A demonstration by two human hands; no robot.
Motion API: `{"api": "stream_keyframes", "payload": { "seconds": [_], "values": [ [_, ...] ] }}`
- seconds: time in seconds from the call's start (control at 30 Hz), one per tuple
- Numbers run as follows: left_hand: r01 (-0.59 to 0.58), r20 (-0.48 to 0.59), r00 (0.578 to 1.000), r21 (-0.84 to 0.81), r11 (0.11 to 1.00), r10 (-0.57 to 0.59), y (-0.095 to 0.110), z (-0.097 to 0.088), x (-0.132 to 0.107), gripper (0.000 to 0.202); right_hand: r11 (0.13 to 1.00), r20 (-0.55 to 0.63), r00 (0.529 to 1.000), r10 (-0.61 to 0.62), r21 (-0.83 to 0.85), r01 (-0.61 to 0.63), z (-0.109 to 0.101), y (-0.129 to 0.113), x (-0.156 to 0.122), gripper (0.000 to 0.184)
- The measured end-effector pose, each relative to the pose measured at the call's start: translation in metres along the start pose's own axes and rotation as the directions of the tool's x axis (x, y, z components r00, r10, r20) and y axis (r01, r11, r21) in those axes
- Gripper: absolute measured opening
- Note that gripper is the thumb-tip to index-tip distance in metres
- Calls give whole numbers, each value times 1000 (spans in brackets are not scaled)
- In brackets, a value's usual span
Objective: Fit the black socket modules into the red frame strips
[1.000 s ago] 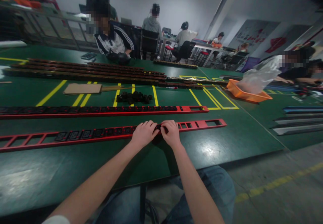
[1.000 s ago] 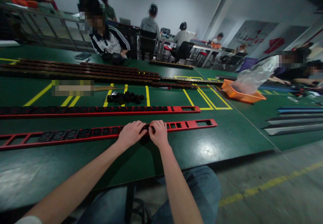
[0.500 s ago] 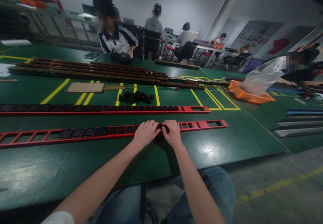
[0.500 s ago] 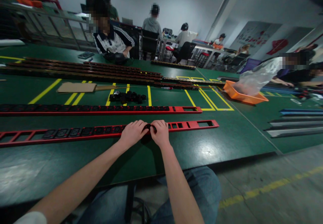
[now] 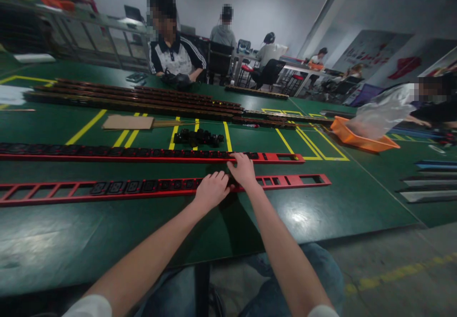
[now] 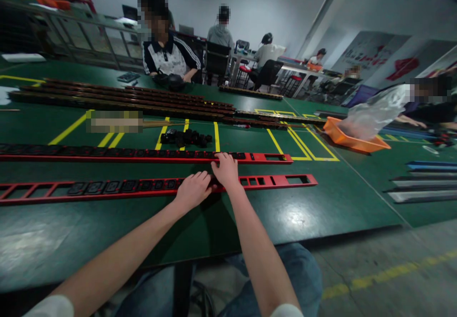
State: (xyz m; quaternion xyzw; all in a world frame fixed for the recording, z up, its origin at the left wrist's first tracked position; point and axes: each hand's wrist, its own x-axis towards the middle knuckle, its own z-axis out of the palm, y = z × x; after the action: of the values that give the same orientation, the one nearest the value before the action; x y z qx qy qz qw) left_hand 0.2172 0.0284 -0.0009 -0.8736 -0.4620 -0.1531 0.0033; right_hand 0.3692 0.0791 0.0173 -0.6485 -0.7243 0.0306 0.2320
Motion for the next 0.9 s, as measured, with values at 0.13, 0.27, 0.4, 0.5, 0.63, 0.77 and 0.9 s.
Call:
{"api": "stream_keyframes", "payload": {
  "seconds": [0.13, 0.27, 0.4, 0.5, 0.63, 0.77, 0.9],
  "values": [
    [5, 1, 1000, 1, 1000, -5, 0, -1, 0, 29, 999, 133, 991, 6, -53, 1, 14, -21, 59, 38],
    [-1, 12, 1000, -1, 1000, 1, 0, -4, 1, 27, 996, 283, 959, 16, -84, 8, 30, -33, 99, 42],
    [-1, 31, 1000, -27, 1000, 2, 0, -7, 3, 24, 996, 310, 951, 11, -89, 18, 45, -34, 114, 37],
    [1, 27, 1000, -31, 1000, 0, 0, -8, 3, 23, 998, 231, 973, 12, -62, 2, 52, -31, 115, 25],
    [8, 21, 1000, -30, 1000, -7, 1, -7, 2, 26, 999, 139, 989, 42, -32, -38, 48, -23, 114, 14],
    [5, 21, 1000, -23, 1000, -4, 1, -6, 1, 31, 972, -155, 983, 98, 226, -61, 22, -6, 105, 26],
    [10, 19, 1000, -36, 999, -9, 1, -5, 2, 30, 885, -331, 934, 135, 464, 37, -15, 19, 57, 36]
  ]
}}
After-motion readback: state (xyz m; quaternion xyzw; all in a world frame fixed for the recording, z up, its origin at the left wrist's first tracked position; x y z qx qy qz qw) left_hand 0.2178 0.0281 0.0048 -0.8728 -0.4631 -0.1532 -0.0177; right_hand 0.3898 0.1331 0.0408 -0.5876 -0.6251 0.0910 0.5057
